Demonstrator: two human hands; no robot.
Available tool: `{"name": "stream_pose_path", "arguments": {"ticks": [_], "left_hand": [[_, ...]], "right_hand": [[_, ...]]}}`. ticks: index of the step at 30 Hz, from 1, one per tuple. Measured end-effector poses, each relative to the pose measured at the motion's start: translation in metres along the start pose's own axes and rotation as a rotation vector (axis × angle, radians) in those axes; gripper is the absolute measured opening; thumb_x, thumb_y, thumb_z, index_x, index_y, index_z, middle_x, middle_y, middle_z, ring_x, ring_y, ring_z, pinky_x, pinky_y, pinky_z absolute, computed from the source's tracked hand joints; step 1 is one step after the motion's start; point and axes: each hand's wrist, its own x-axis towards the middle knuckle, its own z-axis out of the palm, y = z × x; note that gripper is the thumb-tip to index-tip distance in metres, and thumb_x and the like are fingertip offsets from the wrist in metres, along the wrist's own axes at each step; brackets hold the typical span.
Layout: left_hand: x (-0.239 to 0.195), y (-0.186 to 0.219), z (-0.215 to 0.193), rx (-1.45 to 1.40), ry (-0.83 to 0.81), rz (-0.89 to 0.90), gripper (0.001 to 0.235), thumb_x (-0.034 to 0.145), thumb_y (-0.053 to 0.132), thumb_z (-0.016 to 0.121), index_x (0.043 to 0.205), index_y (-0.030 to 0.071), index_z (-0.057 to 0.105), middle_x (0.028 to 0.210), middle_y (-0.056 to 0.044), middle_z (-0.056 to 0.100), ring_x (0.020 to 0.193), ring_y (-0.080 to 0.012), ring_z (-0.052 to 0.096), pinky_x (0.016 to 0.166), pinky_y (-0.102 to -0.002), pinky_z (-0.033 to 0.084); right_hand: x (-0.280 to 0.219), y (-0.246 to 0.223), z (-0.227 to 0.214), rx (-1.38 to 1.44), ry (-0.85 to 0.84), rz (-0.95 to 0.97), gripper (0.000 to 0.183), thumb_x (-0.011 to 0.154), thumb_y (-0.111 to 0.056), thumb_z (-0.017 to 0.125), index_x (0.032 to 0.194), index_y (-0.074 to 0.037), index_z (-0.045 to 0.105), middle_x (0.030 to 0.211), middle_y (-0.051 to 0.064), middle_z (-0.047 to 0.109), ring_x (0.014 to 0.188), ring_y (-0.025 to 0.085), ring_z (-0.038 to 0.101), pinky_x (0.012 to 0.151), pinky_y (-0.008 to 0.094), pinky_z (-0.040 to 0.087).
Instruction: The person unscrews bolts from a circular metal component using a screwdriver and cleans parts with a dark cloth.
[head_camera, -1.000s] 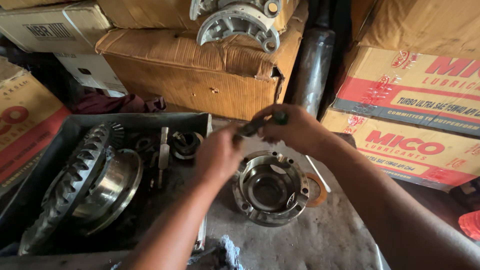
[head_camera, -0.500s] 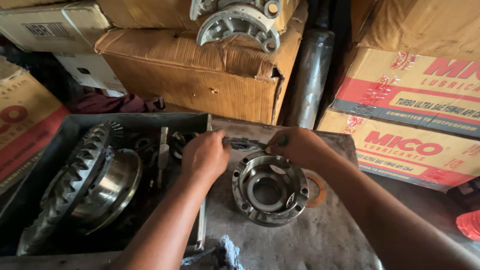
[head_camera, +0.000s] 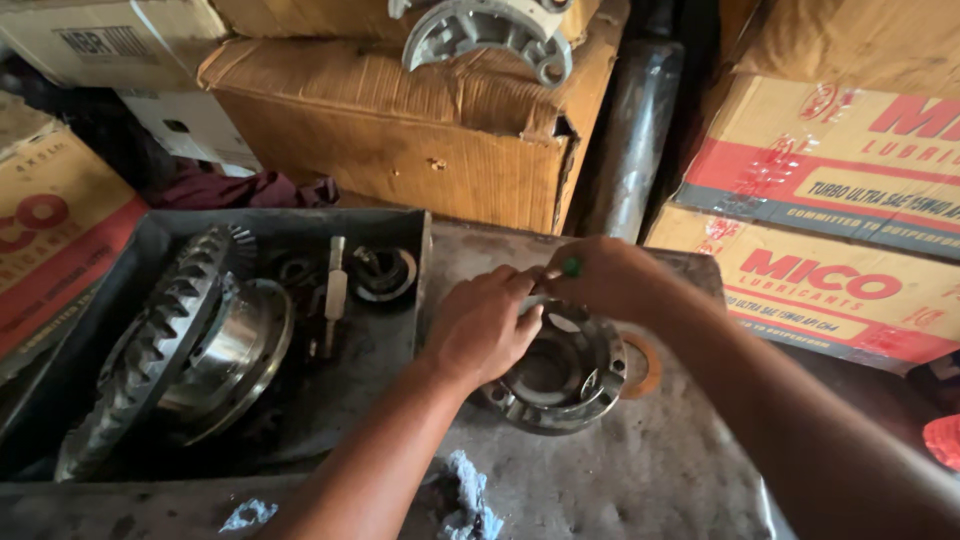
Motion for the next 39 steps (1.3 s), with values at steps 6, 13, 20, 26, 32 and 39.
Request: {"name": "stream_pose_path", "arguments": {"ticks": [6, 13, 20, 26, 32, 39], "left_hand": [[0.0, -0.003, 0.014, 0.08, 0.131, 0.106, 0.027, 0.09, 0.026, 0.069, 0.109, 0.007, 0.073, 0.098, -0.015, 0.068, 0.097, -0.0353, 0.066, 0.083, -0.047, 0.053], [-0.002, -0.004, 0.019, 0.031, 0.121, 0.083, 0.029, 0.089, 0.026, 0.07, 0.11, 0.006, 0.072, 0.104, -0.015, 0.068, 0.1, -0.0354, 0.066, 0.085, -0.047, 0.053], [-0.004, 0.002, 0.016, -0.057, 0.071, 0.026, 0.025, 0.09, 0.024, 0.068, 0.108, 0.008, 0.072, 0.107, -0.012, 0.069, 0.1, -0.0343, 0.068, 0.085, -0.046, 0.054], [-0.001, 0.001, 0.018, -0.041, -0.01, 0.041, 0.031, 0.092, 0.025, 0.065, 0.117, 0.007, 0.071, 0.114, -0.014, 0.069, 0.103, -0.0333, 0.068, 0.089, -0.046, 0.054], [0.003, 0.013, 0.021, 0.155, -0.144, 0.014, 0.047, 0.096, 0.036, 0.063, 0.135, 0.009, 0.063, 0.128, -0.016, 0.065, 0.11, -0.0331, 0.065, 0.093, -0.049, 0.052], [-0.004, 0.027, 0.031, 0.277, -0.173, -0.036, 0.078, 0.084, 0.047, 0.071, 0.146, 0.008, 0.046, 0.142, -0.019, 0.053, 0.127, -0.0358, 0.052, 0.104, -0.051, 0.042]], "right_hand": [[-0.002, 0.013, -0.002, -0.121, 0.081, -0.128, 0.032, 0.082, -0.044, 0.077, 0.105, -0.021, 0.079, 0.092, 0.009, 0.079, 0.084, 0.027, 0.075, 0.078, 0.041, 0.057], [-0.01, 0.002, -0.003, -0.108, 0.115, -0.078, 0.029, 0.08, -0.032, 0.074, 0.106, -0.018, 0.077, 0.089, 0.009, 0.08, 0.083, 0.025, 0.076, 0.078, 0.04, 0.058], [-0.01, 0.006, -0.014, -0.026, -0.052, -0.026, 0.031, 0.083, -0.035, 0.07, 0.103, -0.015, 0.081, 0.088, 0.005, 0.082, 0.087, 0.018, 0.079, 0.083, 0.036, 0.058], [-0.005, 0.012, -0.009, 0.029, 0.021, -0.004, 0.031, 0.085, -0.035, 0.071, 0.103, -0.012, 0.08, 0.088, 0.006, 0.081, 0.086, 0.019, 0.077, 0.082, 0.037, 0.058], [-0.004, 0.003, -0.023, 0.297, 0.404, -0.081, 0.028, 0.095, -0.035, 0.068, 0.103, -0.009, 0.075, 0.078, 0.003, 0.071, 0.071, 0.013, 0.065, 0.066, 0.032, 0.05], [-0.01, -0.037, -0.019, 0.943, 0.553, -0.413, 0.034, 0.104, -0.041, 0.065, 0.094, -0.009, 0.064, 0.068, -0.004, 0.052, 0.057, 0.006, 0.047, 0.052, 0.025, 0.037]]}}
